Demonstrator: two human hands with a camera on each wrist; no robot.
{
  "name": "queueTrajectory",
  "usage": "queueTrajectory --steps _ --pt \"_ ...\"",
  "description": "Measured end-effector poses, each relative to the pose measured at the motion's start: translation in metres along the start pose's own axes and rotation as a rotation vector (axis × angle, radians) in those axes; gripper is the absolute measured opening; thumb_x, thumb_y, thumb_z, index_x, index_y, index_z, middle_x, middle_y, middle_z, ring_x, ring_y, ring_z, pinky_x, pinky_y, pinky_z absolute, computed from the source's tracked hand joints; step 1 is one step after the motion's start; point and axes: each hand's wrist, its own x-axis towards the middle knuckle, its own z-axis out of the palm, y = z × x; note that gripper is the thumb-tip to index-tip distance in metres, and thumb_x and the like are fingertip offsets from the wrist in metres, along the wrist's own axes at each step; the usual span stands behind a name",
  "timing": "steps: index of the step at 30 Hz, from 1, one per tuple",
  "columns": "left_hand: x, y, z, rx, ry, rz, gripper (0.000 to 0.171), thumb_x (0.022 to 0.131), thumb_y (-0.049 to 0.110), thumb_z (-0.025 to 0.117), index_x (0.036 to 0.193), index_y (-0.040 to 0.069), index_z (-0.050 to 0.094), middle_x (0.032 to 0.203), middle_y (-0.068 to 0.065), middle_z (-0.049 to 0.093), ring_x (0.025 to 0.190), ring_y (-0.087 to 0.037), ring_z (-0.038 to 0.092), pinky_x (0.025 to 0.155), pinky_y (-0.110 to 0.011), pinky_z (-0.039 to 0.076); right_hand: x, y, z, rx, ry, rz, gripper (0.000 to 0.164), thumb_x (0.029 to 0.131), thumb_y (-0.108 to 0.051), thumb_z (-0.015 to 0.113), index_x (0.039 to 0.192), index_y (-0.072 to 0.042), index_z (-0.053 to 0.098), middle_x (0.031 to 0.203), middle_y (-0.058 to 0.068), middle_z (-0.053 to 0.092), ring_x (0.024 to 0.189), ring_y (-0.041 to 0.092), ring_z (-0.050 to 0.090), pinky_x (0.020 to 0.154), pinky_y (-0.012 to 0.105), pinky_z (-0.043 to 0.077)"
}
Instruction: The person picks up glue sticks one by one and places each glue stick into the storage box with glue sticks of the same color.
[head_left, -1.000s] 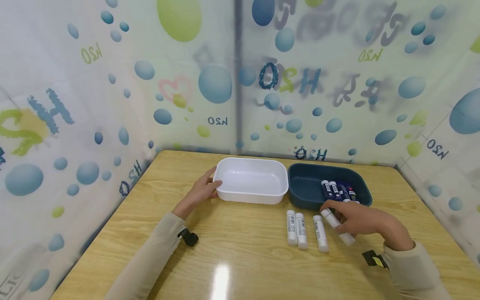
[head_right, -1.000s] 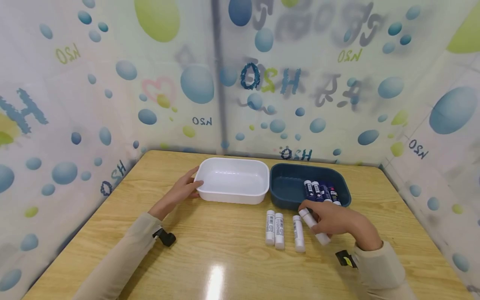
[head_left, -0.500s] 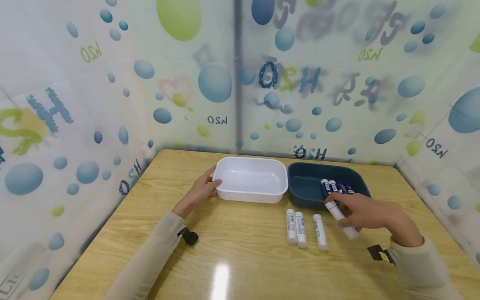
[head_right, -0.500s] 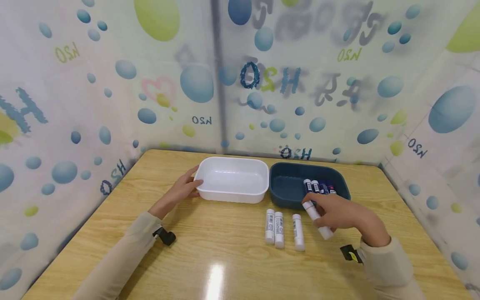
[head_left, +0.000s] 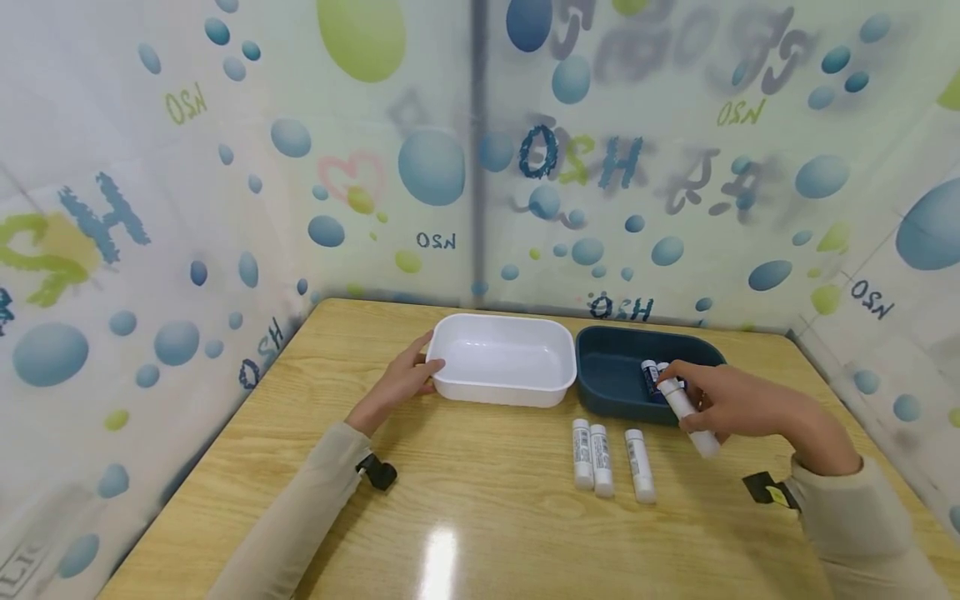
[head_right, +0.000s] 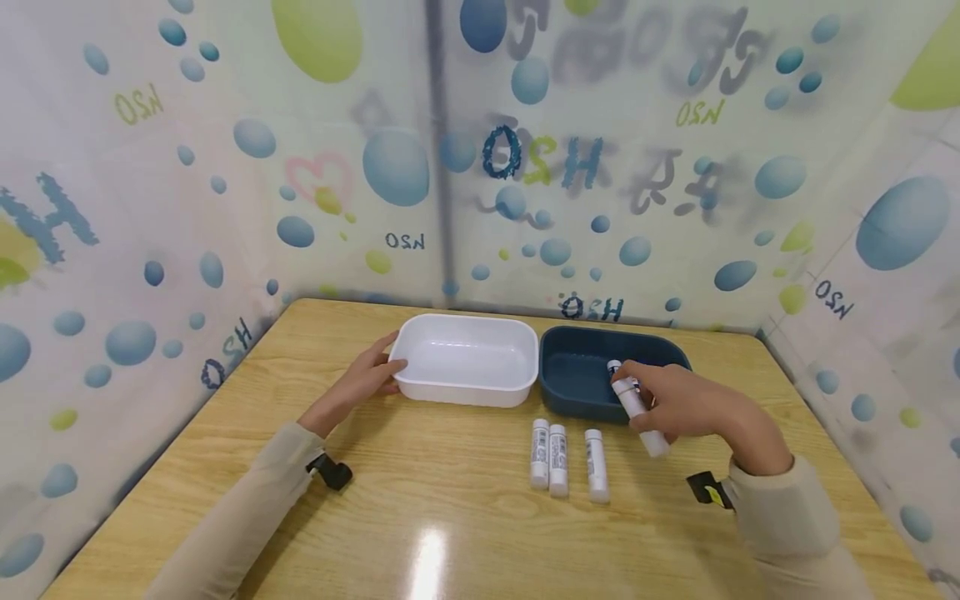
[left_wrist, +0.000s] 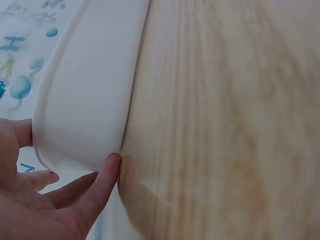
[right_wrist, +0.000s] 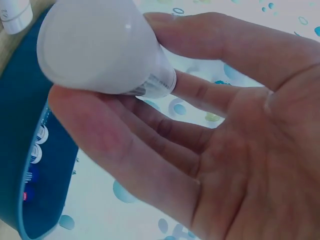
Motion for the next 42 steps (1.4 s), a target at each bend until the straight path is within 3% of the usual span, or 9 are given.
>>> queueTrajectory --steps 8,18,25,42 --pt "-0.003 0.001 0.002 0.010 0.008 0.016 0.071 0.107 0.030 0.056 0.167 0.020 0.019 0.146 -0.029 0.051 0.113 -0.029 0.066 0.091 -0.039 0.062 0.004 -0.005 -0.015 -0.043 0.021 0.019 0.066 0.096 -0.019 0.071 0.150 -0.004 0.037 0.097 0.009 0.062 0.072 0.017 0.062 0.062 0.032 0.059" --pt "-0.001 -0.001 0.002 0.007 0.003 0.028 0.071 0.107 0.029 0.056 0.167 0.020 0.019 0.145 -0.029 0.051 0.113 -0.029 0.066 0.090 -0.038 0.062 0.009 -0.010 -0.035 -0.047 0.032 -0.017 0.067 0.099 -0.018 0.068 0.153 0.000 0.033 0.085 0.005 0.063 0.065 0.021 0.065 0.062 0.034 0.058" --pt "-0.002 0.000 0.002 0.014 0.002 0.024 0.071 0.107 0.030 0.056 0.167 0.021 0.019 0.146 -0.029 0.051 0.115 -0.031 0.066 0.090 -0.037 0.063 0.014 -0.013 -0.048 -0.016 -0.004 0.003 0.069 0.101 -0.020 0.066 0.155 -0.002 0.027 0.096 0.009 0.065 0.076 0.021 0.067 0.067 0.034 0.061" --pt "-0.005 0.000 0.003 0.014 0.009 0.025 0.070 0.108 0.029 0.056 0.167 0.021 0.019 0.147 -0.029 0.050 0.115 -0.031 0.066 0.092 -0.039 0.062 0.029 -0.013 -0.068 -0.028 0.024 0.018 0.059 0.101 -0.015 0.065 0.144 0.001 0.027 0.118 0.028 0.065 0.091 0.021 0.068 0.072 0.041 0.064"
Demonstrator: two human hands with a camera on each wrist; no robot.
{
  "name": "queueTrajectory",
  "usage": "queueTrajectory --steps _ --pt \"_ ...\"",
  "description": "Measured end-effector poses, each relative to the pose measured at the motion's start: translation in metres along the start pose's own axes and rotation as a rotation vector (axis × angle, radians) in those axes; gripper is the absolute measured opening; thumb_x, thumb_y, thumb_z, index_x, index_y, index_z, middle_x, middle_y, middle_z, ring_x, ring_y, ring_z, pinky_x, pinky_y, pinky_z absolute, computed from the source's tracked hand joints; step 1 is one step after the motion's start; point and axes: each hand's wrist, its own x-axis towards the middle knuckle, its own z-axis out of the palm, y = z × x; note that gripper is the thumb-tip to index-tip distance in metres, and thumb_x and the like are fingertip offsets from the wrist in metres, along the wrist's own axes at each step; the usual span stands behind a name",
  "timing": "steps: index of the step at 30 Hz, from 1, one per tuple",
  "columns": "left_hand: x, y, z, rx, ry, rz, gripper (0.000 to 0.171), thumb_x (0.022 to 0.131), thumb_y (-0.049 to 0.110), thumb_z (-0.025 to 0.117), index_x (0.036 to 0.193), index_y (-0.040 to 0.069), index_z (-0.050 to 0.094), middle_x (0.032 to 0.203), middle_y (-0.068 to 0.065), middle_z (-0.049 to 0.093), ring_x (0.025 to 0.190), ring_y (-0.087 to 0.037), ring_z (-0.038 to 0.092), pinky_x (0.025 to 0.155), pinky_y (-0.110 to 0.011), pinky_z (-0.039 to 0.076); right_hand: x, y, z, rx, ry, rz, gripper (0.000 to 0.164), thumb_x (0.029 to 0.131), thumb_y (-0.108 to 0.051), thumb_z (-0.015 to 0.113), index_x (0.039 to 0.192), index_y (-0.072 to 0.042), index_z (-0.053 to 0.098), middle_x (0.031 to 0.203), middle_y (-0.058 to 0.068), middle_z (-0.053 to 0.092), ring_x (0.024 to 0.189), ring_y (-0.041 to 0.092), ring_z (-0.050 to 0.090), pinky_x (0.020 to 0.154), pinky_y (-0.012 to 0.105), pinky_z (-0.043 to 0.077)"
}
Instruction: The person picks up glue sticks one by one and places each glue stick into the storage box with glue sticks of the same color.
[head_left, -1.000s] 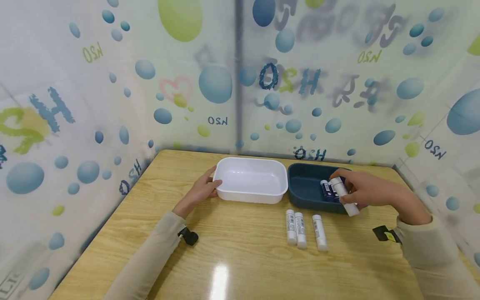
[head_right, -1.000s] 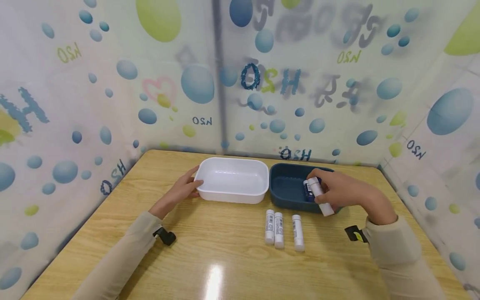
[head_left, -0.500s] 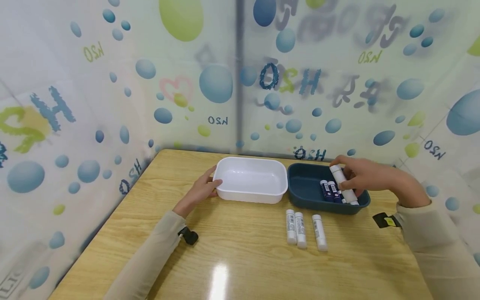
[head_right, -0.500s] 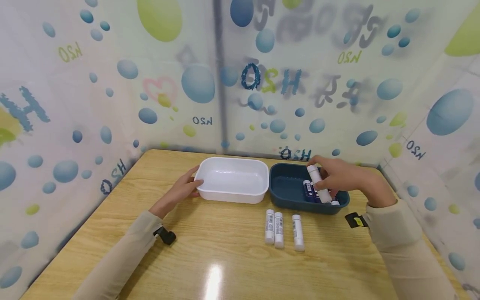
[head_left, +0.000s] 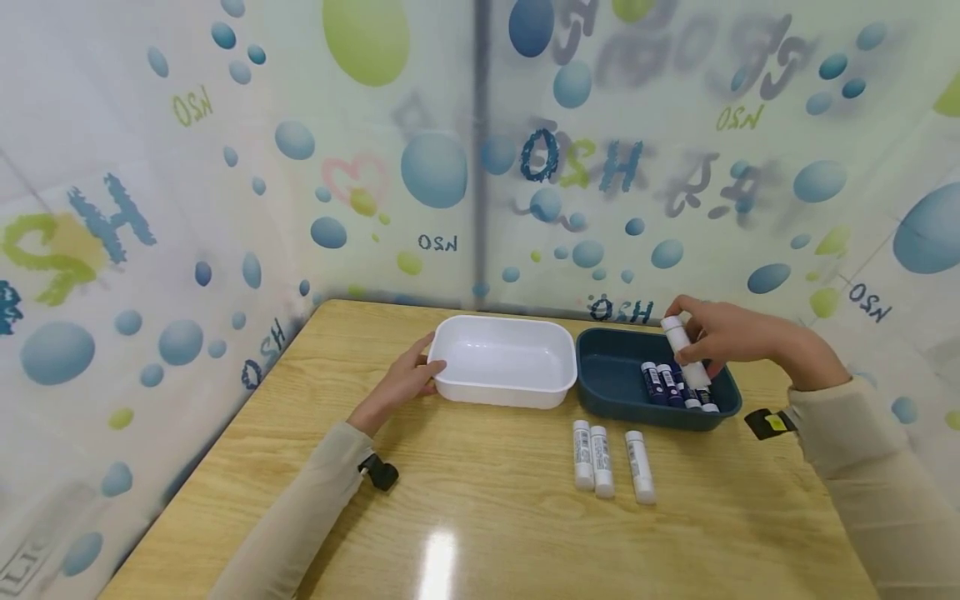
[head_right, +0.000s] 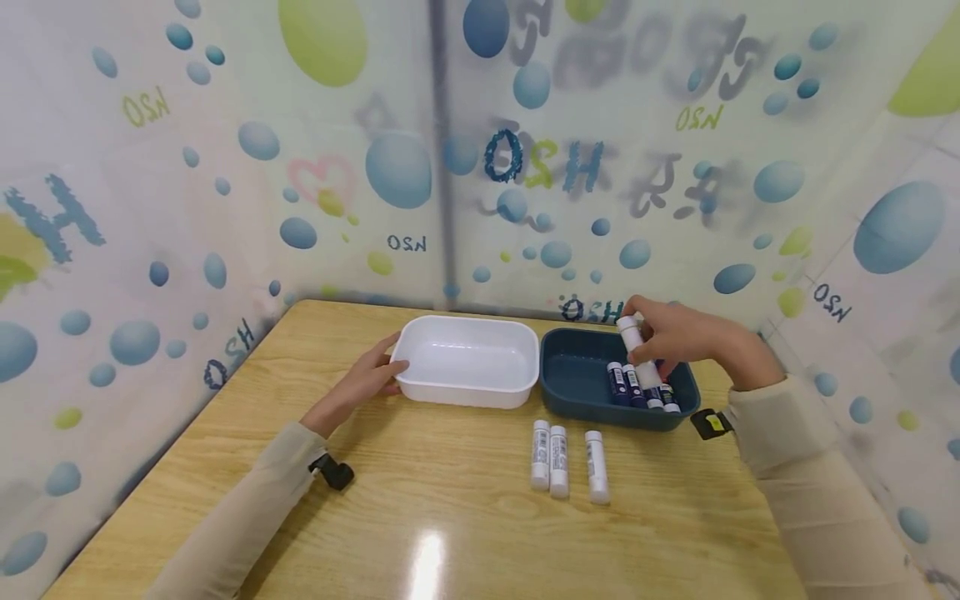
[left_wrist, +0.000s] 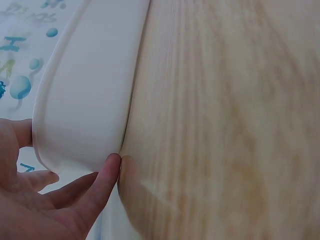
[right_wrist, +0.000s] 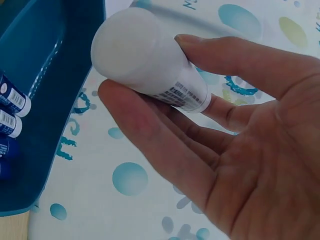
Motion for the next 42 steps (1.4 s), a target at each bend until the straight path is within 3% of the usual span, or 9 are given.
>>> queueTrajectory --steps 8,10,15,17,32,42 --pt "0.000 0.001 -0.002 -0.019 -0.009 -0.024 0.072 0.108 0.028 0.055 0.168 0.020 0.016 0.150 -0.031 0.048 0.113 -0.030 0.067 0.094 -0.043 0.062 0.012 0.001 -0.014 0.033 -0.024 0.009 0.059 0.102 -0.015 0.064 0.143 0.000 0.024 0.117 0.027 0.064 0.092 0.023 0.068 0.077 0.045 0.064" --pt "-0.005 0.009 -0.002 -0.023 -0.016 -0.029 0.072 0.108 0.025 0.055 0.168 0.016 0.016 0.149 -0.033 0.048 0.113 -0.031 0.067 0.095 -0.046 0.061 0.014 -0.001 -0.017 0.036 -0.022 0.010 0.059 0.102 -0.014 0.064 0.143 0.001 0.024 0.117 0.028 0.064 0.092 0.023 0.068 0.078 0.047 0.064" --pt "-0.005 0.008 -0.002 -0.005 -0.008 -0.013 0.071 0.108 0.026 0.055 0.167 0.018 0.018 0.147 -0.032 0.050 0.111 -0.030 0.068 0.092 -0.041 0.062 0.020 -0.005 -0.019 0.051 -0.013 0.014 0.058 0.102 -0.012 0.063 0.143 0.002 0.023 0.119 0.030 0.062 0.093 0.024 0.068 0.079 0.047 0.064" --pt "-0.001 0.000 -0.001 -0.002 0.002 -0.002 0.071 0.107 0.029 0.056 0.167 0.020 0.019 0.147 -0.031 0.050 0.111 -0.029 0.068 0.090 -0.038 0.063 0.023 -0.006 -0.019 0.056 -0.011 0.017 0.058 0.102 -0.012 0.062 0.144 0.001 0.023 0.120 0.030 0.061 0.094 0.025 0.068 0.080 0.047 0.064" --pt "0.000 0.000 -0.001 0.008 -0.003 0.006 0.071 0.107 0.030 0.056 0.167 0.020 0.019 0.148 -0.030 0.050 0.116 -0.031 0.066 0.091 -0.037 0.063 0.051 -0.007 -0.031 0.056 -0.033 0.018 0.061 0.102 -0.009 0.062 0.144 0.005 0.019 0.125 0.036 0.056 0.102 0.032 0.068 0.082 0.050 0.064" --pt "0.001 0.000 0.000 0.011 0.003 -0.001 0.071 0.107 0.029 0.056 0.167 0.020 0.019 0.149 -0.030 0.049 0.116 -0.032 0.066 0.091 -0.038 0.063 0.062 -0.005 -0.037 0.046 0.032 0.001 0.058 0.101 -0.009 0.063 0.143 0.004 0.024 0.122 0.036 0.059 0.100 0.035 0.069 0.078 0.049 0.064"
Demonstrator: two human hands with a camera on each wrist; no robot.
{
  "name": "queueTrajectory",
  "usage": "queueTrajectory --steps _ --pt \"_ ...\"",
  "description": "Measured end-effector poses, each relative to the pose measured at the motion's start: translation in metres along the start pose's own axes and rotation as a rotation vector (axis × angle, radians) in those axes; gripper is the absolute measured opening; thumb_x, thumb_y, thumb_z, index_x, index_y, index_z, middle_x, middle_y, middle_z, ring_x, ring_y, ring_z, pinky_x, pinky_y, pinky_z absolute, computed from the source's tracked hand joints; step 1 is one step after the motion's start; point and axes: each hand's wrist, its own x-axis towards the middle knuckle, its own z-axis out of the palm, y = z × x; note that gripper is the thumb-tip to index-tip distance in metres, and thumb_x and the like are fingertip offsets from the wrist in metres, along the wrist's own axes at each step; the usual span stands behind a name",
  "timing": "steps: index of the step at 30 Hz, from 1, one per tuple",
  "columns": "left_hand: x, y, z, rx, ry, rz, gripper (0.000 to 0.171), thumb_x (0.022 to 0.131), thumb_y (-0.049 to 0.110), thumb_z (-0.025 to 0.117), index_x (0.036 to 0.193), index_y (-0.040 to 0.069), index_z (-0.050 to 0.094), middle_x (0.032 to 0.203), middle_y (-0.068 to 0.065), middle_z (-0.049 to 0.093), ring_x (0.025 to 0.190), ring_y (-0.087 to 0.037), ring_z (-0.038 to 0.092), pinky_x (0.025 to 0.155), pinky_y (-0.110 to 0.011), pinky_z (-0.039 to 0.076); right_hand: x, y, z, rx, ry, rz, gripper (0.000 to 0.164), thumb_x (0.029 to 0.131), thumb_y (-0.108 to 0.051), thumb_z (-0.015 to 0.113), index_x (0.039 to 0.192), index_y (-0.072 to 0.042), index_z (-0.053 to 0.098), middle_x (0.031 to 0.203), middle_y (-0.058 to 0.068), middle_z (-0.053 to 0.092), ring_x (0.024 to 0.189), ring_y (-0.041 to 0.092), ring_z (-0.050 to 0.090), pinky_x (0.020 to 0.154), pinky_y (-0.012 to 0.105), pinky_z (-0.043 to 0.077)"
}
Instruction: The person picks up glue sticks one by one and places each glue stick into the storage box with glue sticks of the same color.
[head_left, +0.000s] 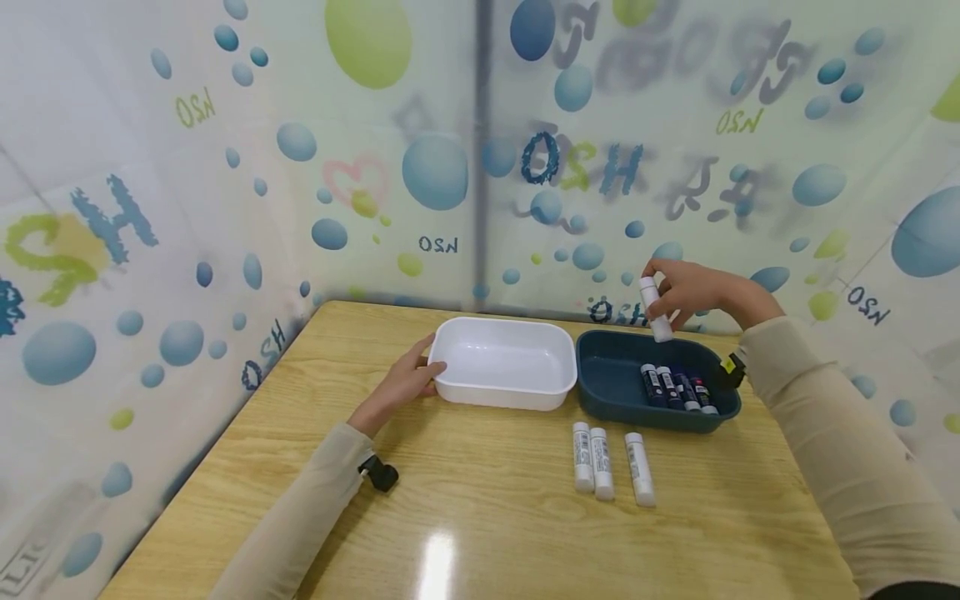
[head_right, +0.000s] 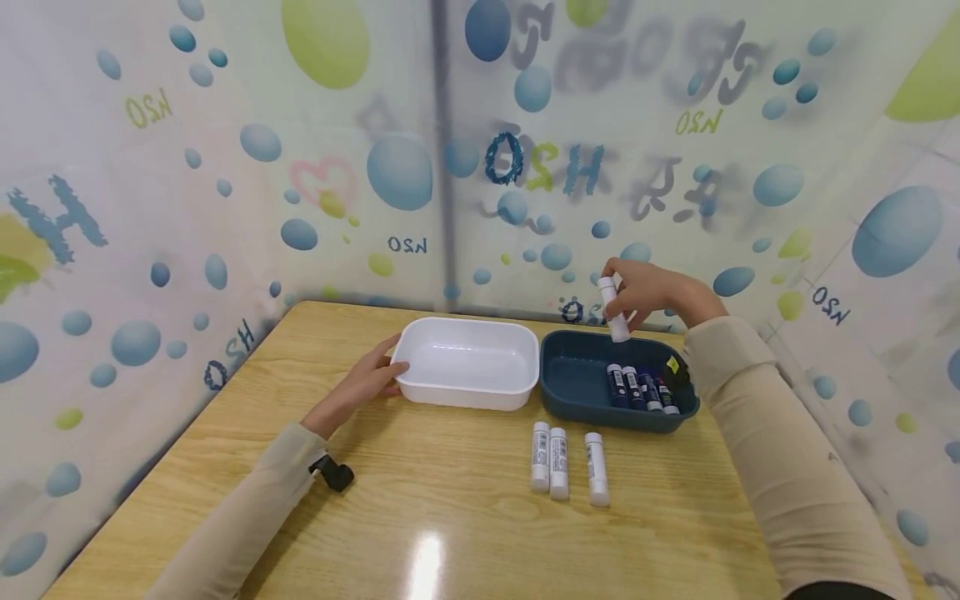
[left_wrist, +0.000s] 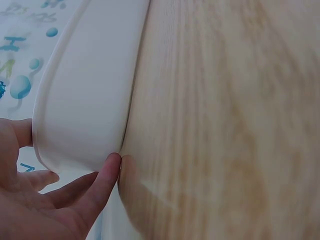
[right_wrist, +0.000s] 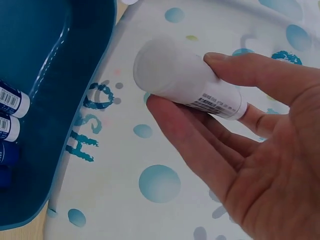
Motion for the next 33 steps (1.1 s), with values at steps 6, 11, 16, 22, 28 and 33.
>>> queueTrajectory --steps 6,11,16,22,28,33 --pt "-0.001 0.001 0.000 0.001 0.006 -0.011 0.071 0.107 0.030 0.056 0.167 0.022 0.019 0.149 -0.028 0.050 0.116 -0.032 0.067 0.091 -0.037 0.063 0.003 0.002 -0.001 0.001 0.001 0.018 0.059 0.100 -0.010 0.064 0.143 0.004 0.025 0.123 0.037 0.058 0.097 0.035 0.070 0.080 0.050 0.064" --pt "-0.002 0.000 0.000 0.005 0.006 -0.010 0.071 0.107 0.029 0.055 0.167 0.021 0.018 0.150 -0.029 0.049 0.118 -0.034 0.067 0.091 -0.038 0.063 0.007 0.006 -0.002 -0.010 -0.002 0.033 0.059 0.099 -0.011 0.065 0.140 0.004 0.025 0.121 0.035 0.059 0.098 0.035 0.069 0.080 0.051 0.064" --pt "-0.002 0.001 0.001 -0.006 0.004 -0.010 0.071 0.107 0.029 0.056 0.167 0.022 0.019 0.150 -0.028 0.049 0.119 -0.035 0.067 0.091 -0.038 0.063 0.007 0.006 -0.004 -0.009 -0.014 0.047 0.058 0.100 -0.011 0.064 0.139 0.003 0.025 0.121 0.035 0.059 0.098 0.035 0.069 0.081 0.051 0.064" --pt "-0.003 0.002 0.001 -0.006 0.008 -0.013 0.071 0.107 0.030 0.056 0.167 0.023 0.019 0.150 -0.028 0.049 0.118 -0.033 0.067 0.091 -0.037 0.063 0.009 0.007 -0.005 0.005 -0.019 0.051 0.059 0.101 -0.009 0.063 0.142 0.005 0.023 0.122 0.036 0.058 0.099 0.038 0.069 0.081 0.048 0.064" --pt "-0.004 0.002 0.001 0.001 0.012 -0.019 0.071 0.107 0.030 0.056 0.167 0.025 0.020 0.149 -0.027 0.051 0.115 -0.032 0.068 0.089 -0.035 0.063 0.016 0.008 -0.004 0.034 -0.006 0.044 0.058 0.101 -0.007 0.062 0.142 0.005 0.023 0.125 0.038 0.055 0.101 0.041 0.070 0.081 0.048 0.064" --pt "-0.004 0.003 0.002 0.001 0.007 -0.011 0.071 0.107 0.030 0.056 0.167 0.024 0.019 0.149 -0.026 0.051 0.116 -0.032 0.068 0.089 -0.036 0.063 0.021 0.009 -0.003 0.051 -0.002 0.049 0.054 0.100 -0.005 0.062 0.138 0.005 0.024 0.126 0.039 0.055 0.104 0.044 0.068 0.080 0.049 0.064"
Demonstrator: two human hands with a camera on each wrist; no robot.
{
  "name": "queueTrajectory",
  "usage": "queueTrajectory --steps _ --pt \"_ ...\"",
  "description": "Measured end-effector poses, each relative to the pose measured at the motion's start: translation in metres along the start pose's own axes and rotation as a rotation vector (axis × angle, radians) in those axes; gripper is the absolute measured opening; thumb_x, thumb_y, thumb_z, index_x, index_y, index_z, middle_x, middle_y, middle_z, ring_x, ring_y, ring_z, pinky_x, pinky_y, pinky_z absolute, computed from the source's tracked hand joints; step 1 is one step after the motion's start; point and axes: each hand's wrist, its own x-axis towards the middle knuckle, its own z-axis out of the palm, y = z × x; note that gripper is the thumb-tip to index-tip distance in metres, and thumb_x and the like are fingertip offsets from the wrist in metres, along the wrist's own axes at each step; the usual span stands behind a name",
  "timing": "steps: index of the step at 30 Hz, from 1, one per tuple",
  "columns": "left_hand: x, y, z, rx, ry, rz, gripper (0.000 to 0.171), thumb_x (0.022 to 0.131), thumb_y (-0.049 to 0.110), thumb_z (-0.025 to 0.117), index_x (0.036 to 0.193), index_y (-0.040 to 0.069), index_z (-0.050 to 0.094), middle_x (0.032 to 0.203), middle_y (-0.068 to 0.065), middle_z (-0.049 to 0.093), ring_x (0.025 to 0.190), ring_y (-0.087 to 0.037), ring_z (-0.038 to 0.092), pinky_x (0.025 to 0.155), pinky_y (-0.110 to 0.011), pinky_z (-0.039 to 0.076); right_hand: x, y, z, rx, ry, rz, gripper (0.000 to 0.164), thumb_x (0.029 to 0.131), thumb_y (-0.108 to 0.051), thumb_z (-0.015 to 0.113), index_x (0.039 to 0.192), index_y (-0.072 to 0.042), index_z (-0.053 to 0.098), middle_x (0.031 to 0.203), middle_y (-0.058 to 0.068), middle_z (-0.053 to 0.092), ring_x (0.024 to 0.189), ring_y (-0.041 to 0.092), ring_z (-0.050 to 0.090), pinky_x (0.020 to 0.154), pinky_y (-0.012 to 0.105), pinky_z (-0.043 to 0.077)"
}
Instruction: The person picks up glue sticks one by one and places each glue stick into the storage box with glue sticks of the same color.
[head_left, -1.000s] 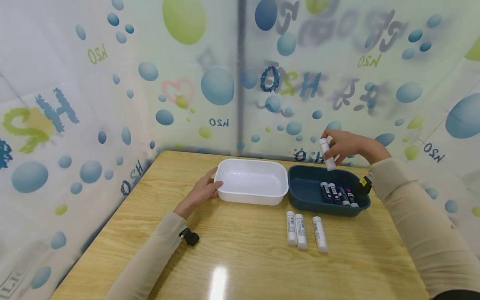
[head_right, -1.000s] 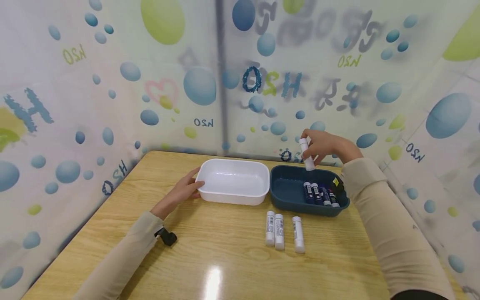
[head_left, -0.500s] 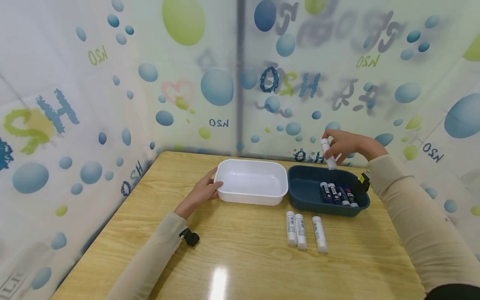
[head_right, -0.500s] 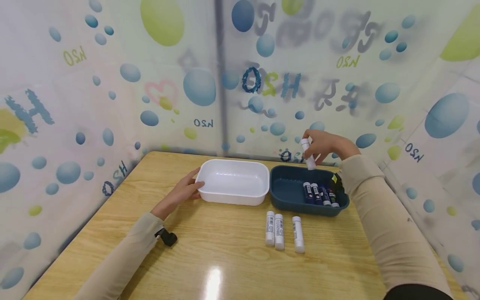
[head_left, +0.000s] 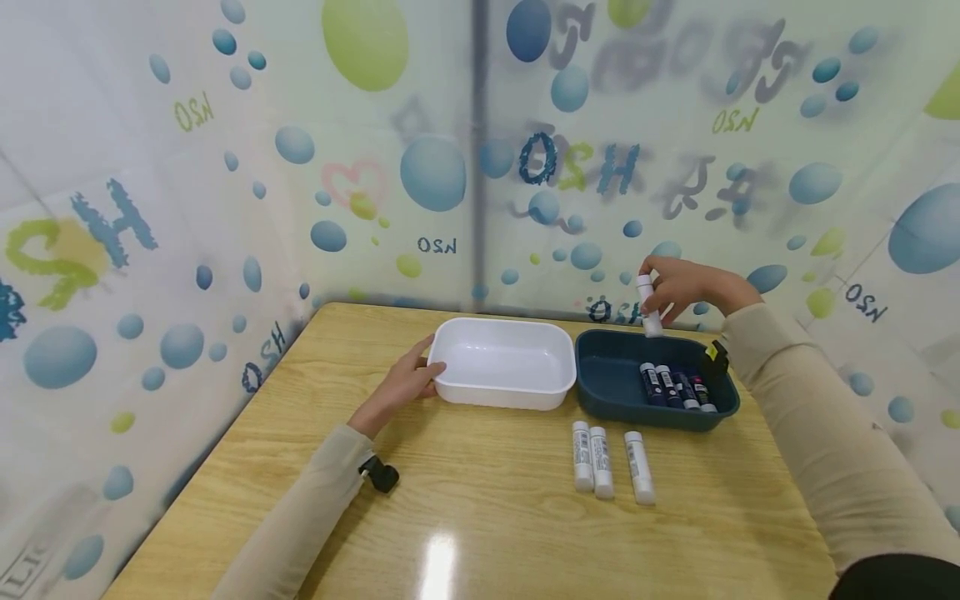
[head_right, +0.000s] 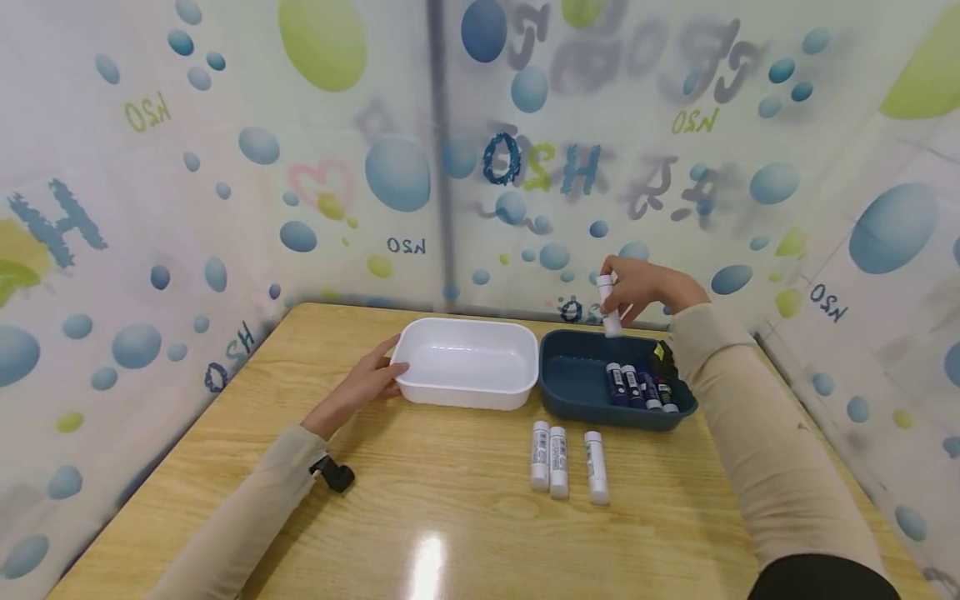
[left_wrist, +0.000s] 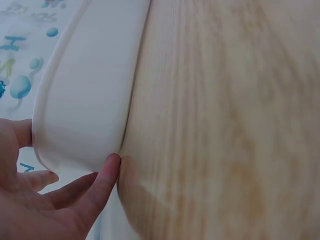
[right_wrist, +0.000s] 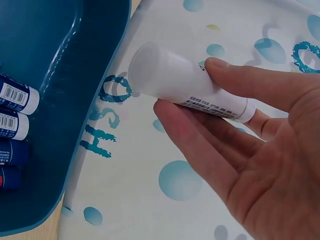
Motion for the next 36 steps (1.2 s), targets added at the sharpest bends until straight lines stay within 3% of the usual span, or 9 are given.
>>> queueTrajectory --steps 8,22,36 --pt "0.003 0.000 0.000 0.001 0.003 0.003 0.071 0.107 0.030 0.056 0.167 0.023 0.019 0.149 -0.027 0.050 0.117 -0.033 0.067 0.089 -0.036 0.063 0.007 0.006 0.002 0.015 0.010 0.016 0.051 0.100 -0.005 0.062 0.136 0.007 0.026 0.126 0.039 0.056 0.104 0.045 0.069 0.081 0.048 0.064" --pt "0.002 -0.001 0.000 0.001 0.005 0.001 0.070 0.107 0.029 0.056 0.167 0.022 0.020 0.150 -0.029 0.050 0.117 -0.033 0.067 0.089 -0.037 0.063 0.017 0.024 0.009 0.041 -0.015 0.032 0.037 0.103 -0.006 0.058 0.129 0.008 0.035 0.117 0.033 0.060 0.095 0.032 0.071 0.087 0.049 0.063" --pt "0.003 -0.002 0.000 -0.008 0.010 -0.014 0.071 0.106 0.030 0.058 0.167 0.024 0.021 0.148 -0.025 0.052 0.116 -0.031 0.066 0.089 -0.035 0.063 0.027 0.037 0.020 -0.012 -0.030 0.011 0.031 0.095 -0.005 0.070 0.109 0.006 0.044 0.106 0.026 0.065 0.086 0.031 0.075 0.078 0.043 0.065"
